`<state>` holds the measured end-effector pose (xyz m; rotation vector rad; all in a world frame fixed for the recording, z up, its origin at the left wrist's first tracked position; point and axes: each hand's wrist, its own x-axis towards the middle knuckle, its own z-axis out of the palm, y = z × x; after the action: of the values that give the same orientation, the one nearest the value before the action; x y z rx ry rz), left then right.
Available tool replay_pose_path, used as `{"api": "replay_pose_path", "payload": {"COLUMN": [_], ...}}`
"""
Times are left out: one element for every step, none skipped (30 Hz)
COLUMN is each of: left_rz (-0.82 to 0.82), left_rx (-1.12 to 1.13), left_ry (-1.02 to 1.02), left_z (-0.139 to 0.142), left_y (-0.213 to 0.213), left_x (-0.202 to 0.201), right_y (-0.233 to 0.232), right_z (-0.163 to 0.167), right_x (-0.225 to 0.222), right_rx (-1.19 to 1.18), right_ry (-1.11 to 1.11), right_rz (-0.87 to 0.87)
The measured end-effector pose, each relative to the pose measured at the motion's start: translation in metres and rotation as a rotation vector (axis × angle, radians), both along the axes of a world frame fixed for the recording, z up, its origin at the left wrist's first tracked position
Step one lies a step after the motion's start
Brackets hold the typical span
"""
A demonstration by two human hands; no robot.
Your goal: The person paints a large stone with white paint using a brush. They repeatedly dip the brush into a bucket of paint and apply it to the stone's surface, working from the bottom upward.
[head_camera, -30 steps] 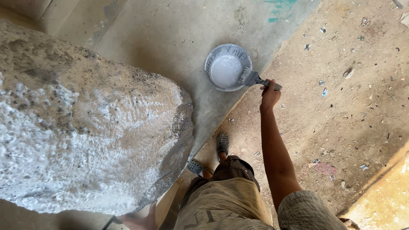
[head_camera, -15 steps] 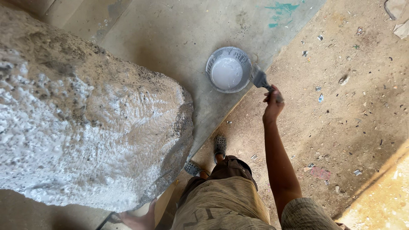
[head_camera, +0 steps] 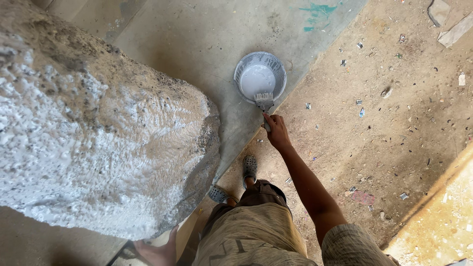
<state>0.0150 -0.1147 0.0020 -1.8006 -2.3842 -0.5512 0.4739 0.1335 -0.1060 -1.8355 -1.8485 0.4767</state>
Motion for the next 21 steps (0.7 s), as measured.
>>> {"api": "replay_pose_path", "payload": {"left_rz": [-0.012,0.003,0.018,0.033,0.03,0.027,0.023,0.046,0.068,0.091,0.091,0.091,0.09,0.079,0.067,0.054,0.11,0.165,0.218,0.206,0.194], "left_rx": [0.017,0.024,0.03,0.038,0.045,0.053,0.059,0.052,0.046,0.039,0.035,0.031,0.028,0.044,0.06,0.077,-0.017,-0.11,-0.201,-0.197,-0.192], "left_ry": [0.018,0.015,0.011,0.005,-0.01,-0.024,-0.039,-0.051,-0.064,-0.077,-0.08,-0.084,-0.087,-0.099,-0.111,-0.123,-0.156,-0.188,-0.222,-0.208,-0.196], "left_z": [-0.001,-0.001,-0.002,-0.004,-0.006,-0.007,-0.008,-0.009,-0.01,-0.011,-0.012,-0.012,-0.012,-0.011,-0.01,-0.008,-0.007,-0.005,-0.004,-0.003,-0.003], "left_y": [-0.001,-0.002,-0.002,-0.003,-0.004,-0.004,-0.005,-0.006,-0.006,-0.007,-0.007,-0.007,-0.007,-0.007,-0.006,-0.005,-0.005,-0.004,-0.004,-0.003,-0.002], "left_x": [0.0,0.0,0.0,0.001,0.001,0.001,0.001,0.002,0.002,0.003,0.003,0.003,0.003,0.003,0.002,0.002,0.001,0.0,-0.001,-0.001,-0.001], "right_y": [-0.002,-0.005,-0.007,-0.01,-0.012,-0.015,-0.017,-0.02,-0.021,-0.023,-0.025,-0.025,-0.026,-0.027,-0.027,-0.028,-0.03,-0.032,-0.034,-0.038,-0.042], "right_z": [0.0,0.0,0.0,0.001,0.002,0.002,0.003,0.003,0.004,0.005,0.006,0.007,0.008,0.01,0.012,0.014,0.017,0.02,0.023,0.027,0.031], "right_x": [-0.001,-0.002,-0.003,-0.003,-0.004,-0.005,-0.005,-0.006,-0.006,-0.007,-0.007,-0.008,-0.009,-0.009,-0.009,-0.01,-0.009,-0.009,-0.009,-0.009,-0.008], "right_rx": [0.01,0.018,0.025,0.023,0.022,0.021,0.017,0.013,0.012,0.012,0.012,0.014,0.009,0.005,0.001,0.006,0.011,0.016,0.07,0.126,0.181], "right_ry": [-0.001,-0.002,-0.005,0.004,0.013,0.022,0.022,0.022,0.021,0.024,0.027,0.031,0.036,0.04,0.045,0.065,0.085,0.105,0.126,0.147,0.167], "right_rz": [0.001,0.001,0.001,0.0,-0.002,-0.004,-0.003,-0.002,-0.001,-0.002,-0.002,-0.002,-0.005,-0.009,-0.014,-0.024,-0.033,-0.043,-0.066,-0.087,-0.108]}}
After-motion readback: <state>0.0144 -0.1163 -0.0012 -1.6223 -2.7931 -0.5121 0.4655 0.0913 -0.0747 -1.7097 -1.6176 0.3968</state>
